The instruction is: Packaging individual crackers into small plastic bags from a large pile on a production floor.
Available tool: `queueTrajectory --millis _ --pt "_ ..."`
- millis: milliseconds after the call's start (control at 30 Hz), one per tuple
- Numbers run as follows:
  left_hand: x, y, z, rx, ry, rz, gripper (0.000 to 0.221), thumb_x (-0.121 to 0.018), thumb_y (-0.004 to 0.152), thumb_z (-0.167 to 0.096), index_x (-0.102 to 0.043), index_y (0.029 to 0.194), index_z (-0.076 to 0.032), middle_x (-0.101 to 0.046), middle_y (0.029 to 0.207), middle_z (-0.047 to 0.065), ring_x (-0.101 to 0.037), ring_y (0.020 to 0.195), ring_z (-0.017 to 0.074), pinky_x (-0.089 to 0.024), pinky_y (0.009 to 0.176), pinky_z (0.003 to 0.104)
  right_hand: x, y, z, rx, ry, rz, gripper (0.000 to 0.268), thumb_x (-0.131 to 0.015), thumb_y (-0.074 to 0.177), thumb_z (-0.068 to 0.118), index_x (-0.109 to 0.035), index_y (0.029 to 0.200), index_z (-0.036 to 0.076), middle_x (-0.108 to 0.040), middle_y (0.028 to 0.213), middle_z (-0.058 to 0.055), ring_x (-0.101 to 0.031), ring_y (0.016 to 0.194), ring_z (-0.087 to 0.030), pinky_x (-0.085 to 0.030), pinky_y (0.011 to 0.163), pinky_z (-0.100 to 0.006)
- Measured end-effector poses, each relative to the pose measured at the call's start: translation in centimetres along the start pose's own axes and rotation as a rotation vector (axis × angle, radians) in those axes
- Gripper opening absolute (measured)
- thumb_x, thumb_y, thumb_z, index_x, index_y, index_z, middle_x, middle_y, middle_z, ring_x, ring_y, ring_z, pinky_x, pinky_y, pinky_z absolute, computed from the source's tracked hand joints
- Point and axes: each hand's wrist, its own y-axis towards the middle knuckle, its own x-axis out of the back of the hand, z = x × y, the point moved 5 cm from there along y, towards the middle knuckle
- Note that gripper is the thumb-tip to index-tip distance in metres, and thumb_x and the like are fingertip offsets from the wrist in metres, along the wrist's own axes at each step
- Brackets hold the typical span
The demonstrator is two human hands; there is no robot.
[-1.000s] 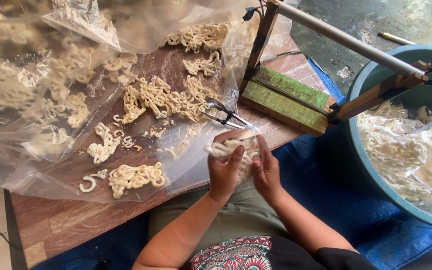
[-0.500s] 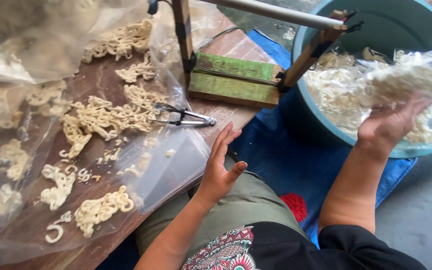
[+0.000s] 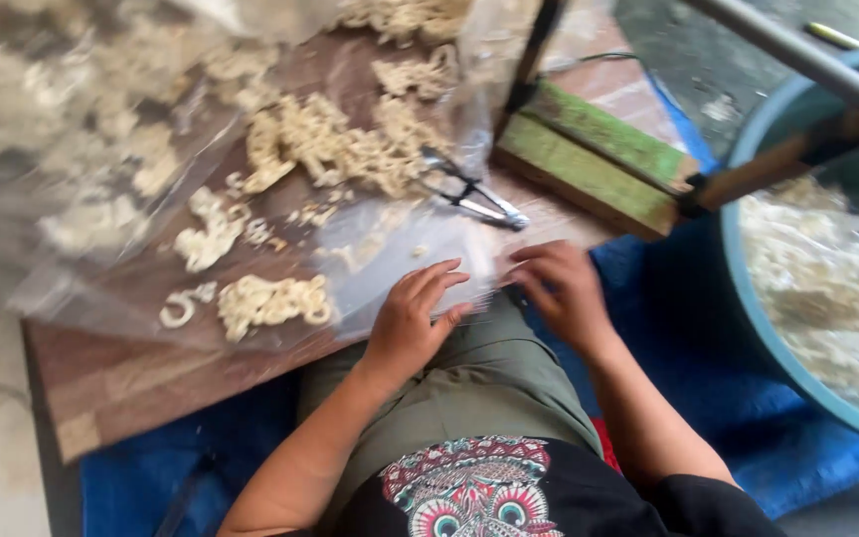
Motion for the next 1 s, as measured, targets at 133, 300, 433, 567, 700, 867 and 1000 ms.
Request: queueTrajectory --millis 133,300,433,567,700,867,1000 --pt "-0.3 -4.7 6.5 0.096 0.243 0.023 0.020 -0.072 0.093 -0.028 -0.069 0.112 -0.022 -0.069 0.113 -0.004 -0.069 0.110 0.0191 -0.054 0.092 0.037 -7.7 3.3 2.1 0.121 -0.006 0.369 0.008 -0.083 0.084 0.019 -0.077 0.088 0.015 -0.074 0.095 -0.004 -0.069 0.091 -0.029 -0.053 0.082 -0.043" --pt "-0.1 -5.8 8.2 0.028 0.383 0.049 0.025 -0.075 0.088 -0.013 -0.067 0.112 -0.013 -0.064 0.112 0.004 -0.065 0.107 0.0245 -0.053 0.086 0.038 -11.2 6.3 1.0 0.026 -0.197 0.804 0.018 -0.086 0.078 0.020 -0.073 0.087 0.011 -0.071 0.087 -0.005 -0.069 0.089 -0.028 -0.054 0.080 -0.040" --pt "0.2 -4.7 8.4 -0.006 0.364 -0.022 0.015 -0.072 0.091 -0.011 -0.069 0.105 -0.009 -0.064 0.102 0.005 -0.066 0.096 0.0244 -0.053 0.081 0.035 -11.9 6.6 -1.1 -0.057 -0.156 0.824 0.017 -0.081 0.082 0.025 -0.073 0.084 0.011 -0.074 0.083 -0.008 -0.071 0.086 -0.034 -0.055 0.080 -0.047" --pt "0.4 -4.2 9.0 0.018 0.277 -0.047 0.009 -0.066 0.098 -0.014 -0.072 0.095 -0.007 -0.066 0.091 0.005 -0.067 0.084 0.0239 -0.054 0.076 0.034 -11.7 6.7 -0.4 -0.122 -0.200 0.884 0.017 -0.071 0.094 0.025 -0.079 0.093 0.010 -0.077 0.089 -0.009 -0.073 0.089 -0.033 -0.056 0.081 -0.047" --pt "1.5 -3.4 8.2 0.030 0.176 0.005 0.019 -0.071 0.093 -0.016 -0.070 0.107 -0.003 -0.067 0.097 0.010 -0.068 0.089 0.0288 -0.054 0.082 0.038 -10.7 7.4 1.7 -0.017 -0.208 0.812 0.013 -0.069 0.096 0.011 -0.080 0.101 0.008 -0.076 0.092 -0.011 -0.075 0.089 -0.029 -0.059 0.083 -0.038" --pt "4.3 -2.6 8.6 0.068 0.064 -0.173 0.017 -0.064 0.100 -0.015 -0.071 0.112 -0.006 -0.069 0.099 0.008 -0.071 0.092 0.0278 -0.056 0.085 0.036 -6.0 9.5 3.2 0.227 -0.221 0.350 0.004 -0.075 0.092 0.012 -0.075 0.093 0.015 -0.071 0.089 -0.005 -0.069 0.087 -0.029 -0.053 0.080 -0.041" --pt "9.3 -1.6 7.5 0.213 -0.066 -0.429 0.013 -0.062 0.103 -0.020 -0.070 0.096 -0.013 -0.069 0.083 0.004 -0.071 0.082 0.0278 -0.057 0.077 0.035 -4.7 8.5 1.6 0.158 -0.275 0.097 0.004 -0.074 0.099 0.026 -0.075 0.099 0.022 -0.061 0.077 0.001 -0.059 0.077 -0.026 -0.049 0.077 -0.038"
